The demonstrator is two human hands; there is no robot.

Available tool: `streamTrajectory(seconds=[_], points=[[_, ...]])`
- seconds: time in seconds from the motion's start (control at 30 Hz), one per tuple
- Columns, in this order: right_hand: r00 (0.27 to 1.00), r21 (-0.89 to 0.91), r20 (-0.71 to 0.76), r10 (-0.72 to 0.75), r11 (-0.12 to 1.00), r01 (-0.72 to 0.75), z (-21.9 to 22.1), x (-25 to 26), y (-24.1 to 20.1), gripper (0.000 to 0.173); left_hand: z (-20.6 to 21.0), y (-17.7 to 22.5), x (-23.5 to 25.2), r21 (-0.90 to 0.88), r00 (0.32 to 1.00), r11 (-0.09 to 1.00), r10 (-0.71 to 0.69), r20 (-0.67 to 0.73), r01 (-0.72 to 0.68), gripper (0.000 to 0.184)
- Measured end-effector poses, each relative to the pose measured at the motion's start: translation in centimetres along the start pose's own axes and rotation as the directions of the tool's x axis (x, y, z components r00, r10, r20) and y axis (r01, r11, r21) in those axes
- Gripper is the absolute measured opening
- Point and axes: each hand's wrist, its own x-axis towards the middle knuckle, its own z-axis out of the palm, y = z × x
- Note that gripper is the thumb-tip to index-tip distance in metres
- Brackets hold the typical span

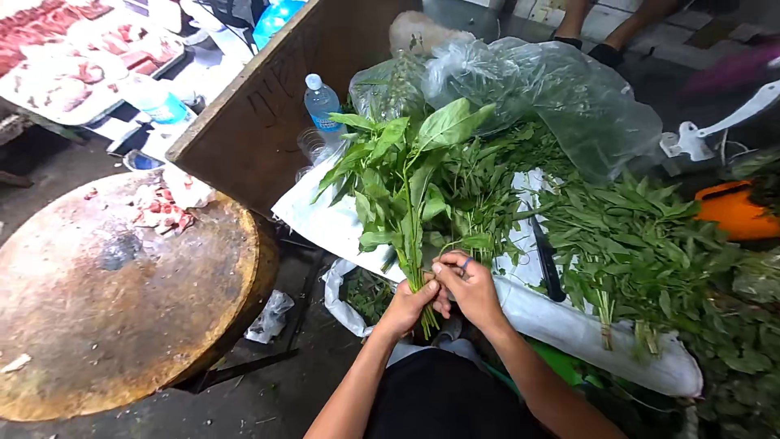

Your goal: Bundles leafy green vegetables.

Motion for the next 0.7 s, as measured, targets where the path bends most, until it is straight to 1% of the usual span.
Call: streamTrajectory(seconds=[0.07, 0.13, 0.3, 0.4, 0.47, 0.53, 0.6, 0.67, 0.7], points=[[0.998, 0.084, -0.065, 0.025, 0.996, -0.02, -0.2, 0.0, 0.0, 0.015, -0.4, -0.1, -0.2, 0.002, 0.999, 1.0, 0.02, -0.025, -0.02, 0.03], [0.993, 0.133, -0.113, 0.017, 0.991, -0.002, -0.7, 0.3, 0.5, 0.014, -1.0, -0.4, -0.5, 0.012, 0.997, 0.999, 0.034, -0.075, -0.034, 0.034], [0.983, 0.255, -0.173, 0.054, 0.967, -0.009, -2.0, 0.9, 1.5, 0.015, -2.5, 0.2, -1.7, 0.004, 0.982, 1.0, 0.01, -0.191, -0.01, 0.029], [0.972, 0.287, -0.229, 0.057, 0.958, 0.011, -3.3, 1.2, 1.5, 0.016, -3.5, 0.9, -2.7, 0.016, 0.955, 1.0, 0.012, -0.296, -0.007, 0.028], [0.968, 0.258, -0.25, 0.017, 0.965, 0.049, -4.0, 1.4, 1.6, 0.013, -4.1, 1.5, -3.4, -0.008, 0.932, 1.0, 0.02, -0.361, -0.025, 0.023], [0.97, 0.173, -0.237, -0.059, 0.98, 0.101, -4.2, 1.3, 1.8, 0.011, -4.9, 2.3, -4.3, -0.036, 0.923, 0.997, 0.051, -0.38, -0.07, 0.019], [0.974, 0.103, -0.18, -0.141, 0.982, 0.161, -3.7, 0.8, 2.2, 0.015, -5.5, 3.3, -5.2, -0.024, 0.916, 0.993, 0.097, -0.389, -0.116, 0.02], [0.964, 0.096, -0.11, -0.242, 0.963, 0.253, -2.6, 0.2, 2.4, 0.015, -5.5, 4.4, -6.0, 0.026, 0.908, 0.989, 0.145, -0.394, -0.146, 0.023], [0.962, 0.106, -0.067, -0.264, 0.957, 0.27, -1.8, -0.2, 2.3, 0.014, -5.3, 5.0, -6.4, 0.055, 0.898, 0.986, 0.168, -0.406, -0.159, 0.023]])
